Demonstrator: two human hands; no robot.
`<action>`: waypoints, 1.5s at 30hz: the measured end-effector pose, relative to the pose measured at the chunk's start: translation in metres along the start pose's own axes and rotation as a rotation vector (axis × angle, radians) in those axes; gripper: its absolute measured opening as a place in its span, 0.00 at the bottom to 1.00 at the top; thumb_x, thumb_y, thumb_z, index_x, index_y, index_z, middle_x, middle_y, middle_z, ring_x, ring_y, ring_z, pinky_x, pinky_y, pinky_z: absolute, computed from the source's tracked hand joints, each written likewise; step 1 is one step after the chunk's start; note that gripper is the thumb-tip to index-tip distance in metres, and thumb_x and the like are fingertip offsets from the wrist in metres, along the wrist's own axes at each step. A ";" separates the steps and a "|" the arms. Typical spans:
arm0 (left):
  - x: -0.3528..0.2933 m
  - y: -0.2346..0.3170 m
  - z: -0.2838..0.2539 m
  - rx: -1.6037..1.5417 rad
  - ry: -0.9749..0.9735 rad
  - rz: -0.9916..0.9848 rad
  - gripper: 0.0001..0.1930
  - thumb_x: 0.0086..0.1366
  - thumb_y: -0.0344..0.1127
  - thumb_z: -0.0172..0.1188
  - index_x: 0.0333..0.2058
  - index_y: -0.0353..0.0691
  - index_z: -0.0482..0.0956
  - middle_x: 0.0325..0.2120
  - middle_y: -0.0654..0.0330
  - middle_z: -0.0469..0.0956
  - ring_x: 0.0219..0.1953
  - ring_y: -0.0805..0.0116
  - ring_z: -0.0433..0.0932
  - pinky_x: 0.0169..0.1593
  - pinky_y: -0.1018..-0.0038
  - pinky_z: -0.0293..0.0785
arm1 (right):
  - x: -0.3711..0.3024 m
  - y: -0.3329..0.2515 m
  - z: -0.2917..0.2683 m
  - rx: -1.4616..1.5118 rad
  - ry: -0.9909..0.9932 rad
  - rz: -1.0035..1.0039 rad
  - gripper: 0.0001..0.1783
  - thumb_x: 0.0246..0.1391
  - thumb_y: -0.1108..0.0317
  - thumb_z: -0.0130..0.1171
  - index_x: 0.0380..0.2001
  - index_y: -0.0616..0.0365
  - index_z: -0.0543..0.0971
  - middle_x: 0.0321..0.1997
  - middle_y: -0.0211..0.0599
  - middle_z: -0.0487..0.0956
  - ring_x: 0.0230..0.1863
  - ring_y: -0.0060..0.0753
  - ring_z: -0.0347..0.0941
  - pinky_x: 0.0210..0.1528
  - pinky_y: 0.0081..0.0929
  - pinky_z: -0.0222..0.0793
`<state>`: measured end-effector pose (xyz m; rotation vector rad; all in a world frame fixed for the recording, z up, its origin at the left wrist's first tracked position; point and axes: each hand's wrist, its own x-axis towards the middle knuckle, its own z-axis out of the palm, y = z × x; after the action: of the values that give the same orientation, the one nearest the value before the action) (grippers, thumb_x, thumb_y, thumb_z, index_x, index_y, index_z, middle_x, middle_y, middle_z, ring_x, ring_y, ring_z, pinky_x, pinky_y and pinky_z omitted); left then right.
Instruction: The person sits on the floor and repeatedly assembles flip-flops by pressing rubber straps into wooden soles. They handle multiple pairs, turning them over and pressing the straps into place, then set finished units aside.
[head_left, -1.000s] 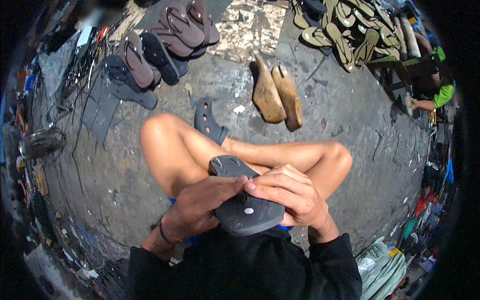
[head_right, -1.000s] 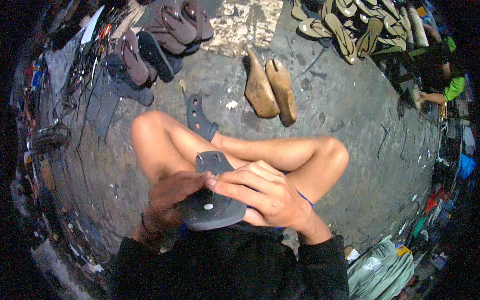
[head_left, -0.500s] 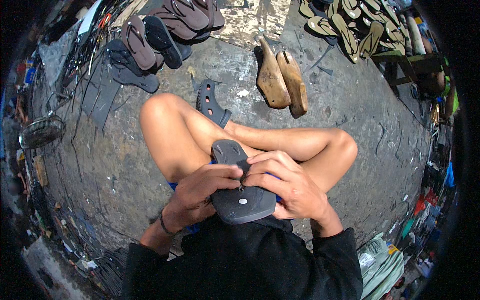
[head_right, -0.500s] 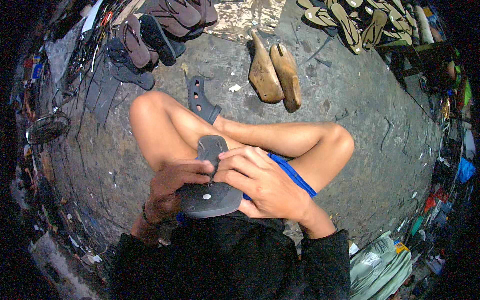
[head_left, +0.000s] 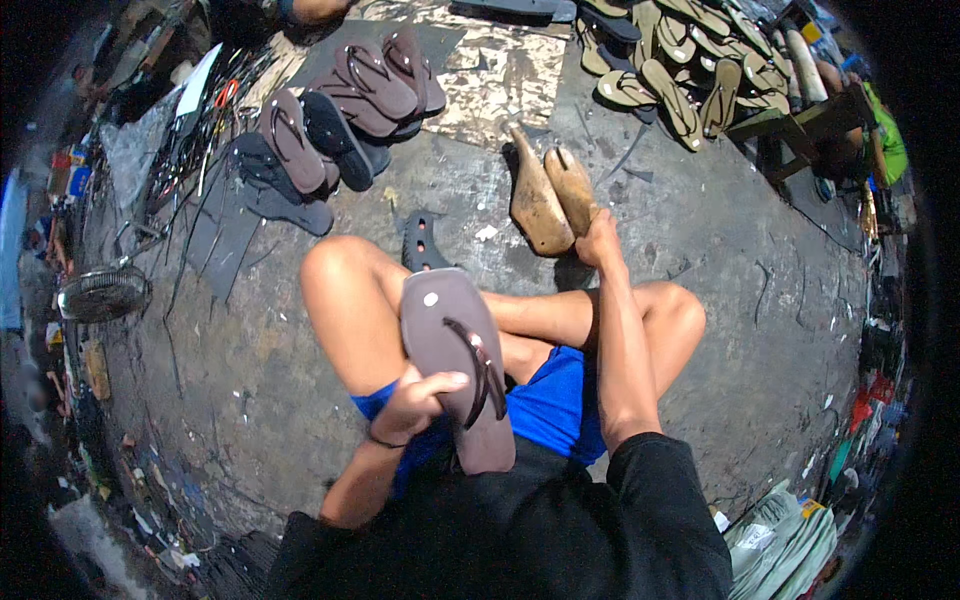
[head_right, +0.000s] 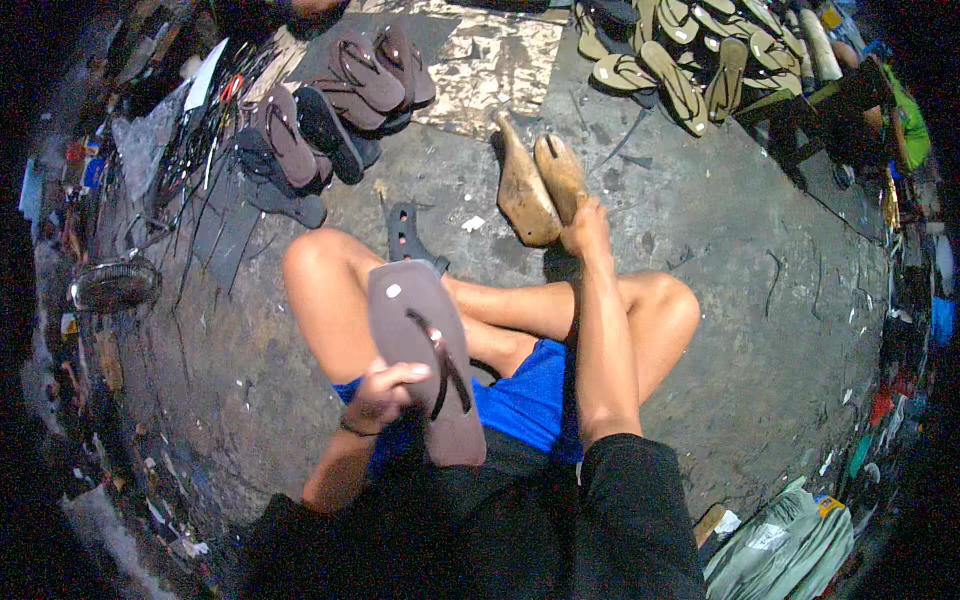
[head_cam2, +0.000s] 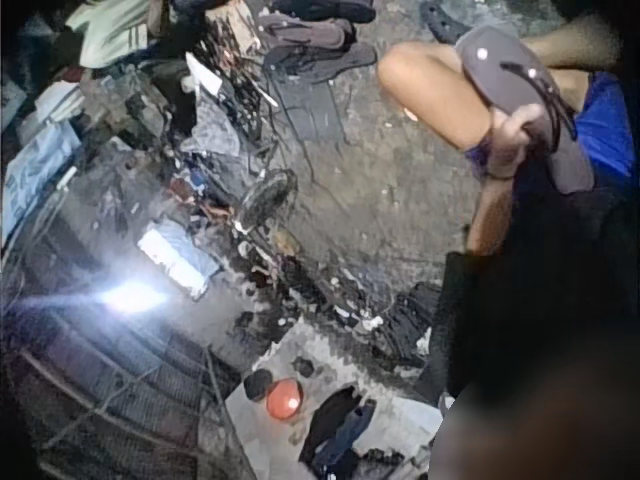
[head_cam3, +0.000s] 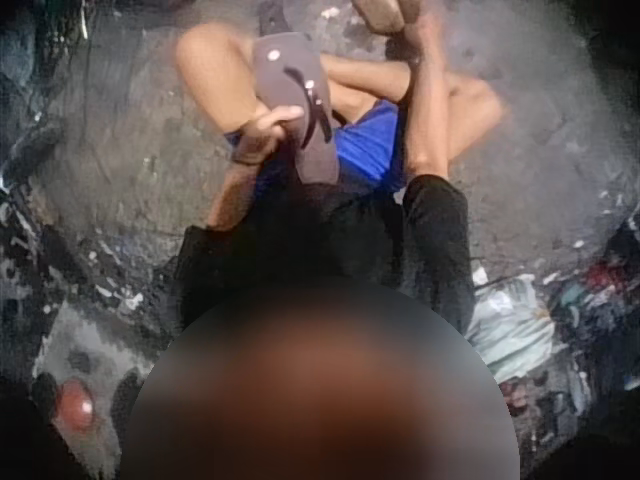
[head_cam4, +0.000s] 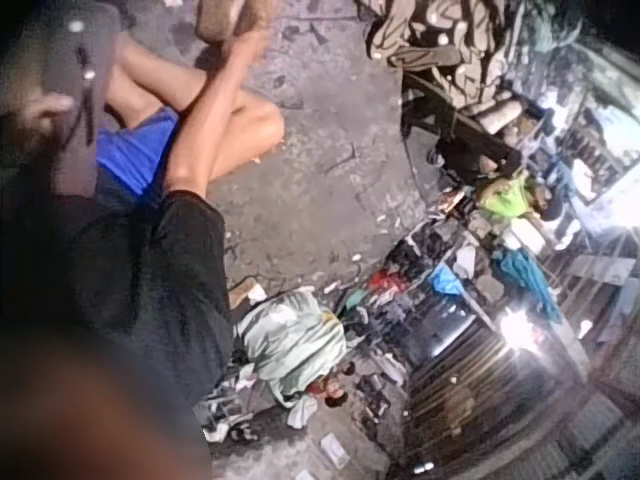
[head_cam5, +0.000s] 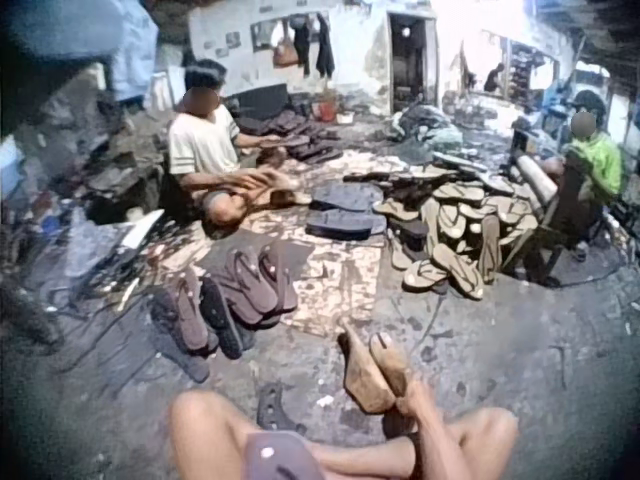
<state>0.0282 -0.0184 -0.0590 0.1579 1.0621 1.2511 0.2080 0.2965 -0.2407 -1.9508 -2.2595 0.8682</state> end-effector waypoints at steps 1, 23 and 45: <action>0.007 -0.021 -0.007 -0.044 -0.126 -0.020 0.28 0.55 0.24 0.58 0.57 0.30 0.68 0.52 0.49 0.75 0.53 0.59 0.76 0.58 0.62 0.71 | 0.002 0.002 -0.002 0.026 -0.002 -0.007 0.39 0.45 0.66 0.66 0.61 0.68 0.65 0.57 0.63 0.71 0.59 0.62 0.69 0.60 0.46 0.67; 0.078 -0.001 -0.011 -0.232 0.027 0.471 0.41 0.71 0.66 0.31 0.65 0.35 0.59 0.60 0.45 0.68 0.52 0.60 0.76 0.57 0.65 0.73 | -0.280 -0.081 -0.139 0.762 -0.526 -0.434 0.33 0.52 0.63 0.67 0.57 0.71 0.71 0.52 0.50 0.78 0.54 0.39 0.75 0.58 0.32 0.68; 0.064 -0.036 -0.011 -0.702 0.003 0.508 0.49 0.63 0.78 0.28 0.67 0.40 0.57 0.64 0.43 0.62 0.53 0.52 0.75 0.54 0.60 0.76 | -0.310 -0.117 -0.118 0.427 -0.087 -0.624 0.35 0.45 0.67 0.70 0.56 0.72 0.72 0.53 0.58 0.78 0.49 0.52 0.79 0.50 0.36 0.76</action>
<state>0.0402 0.0163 -0.1235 -0.1244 0.5394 2.0144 0.2123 0.0500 0.0096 -0.9666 -2.2592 1.2086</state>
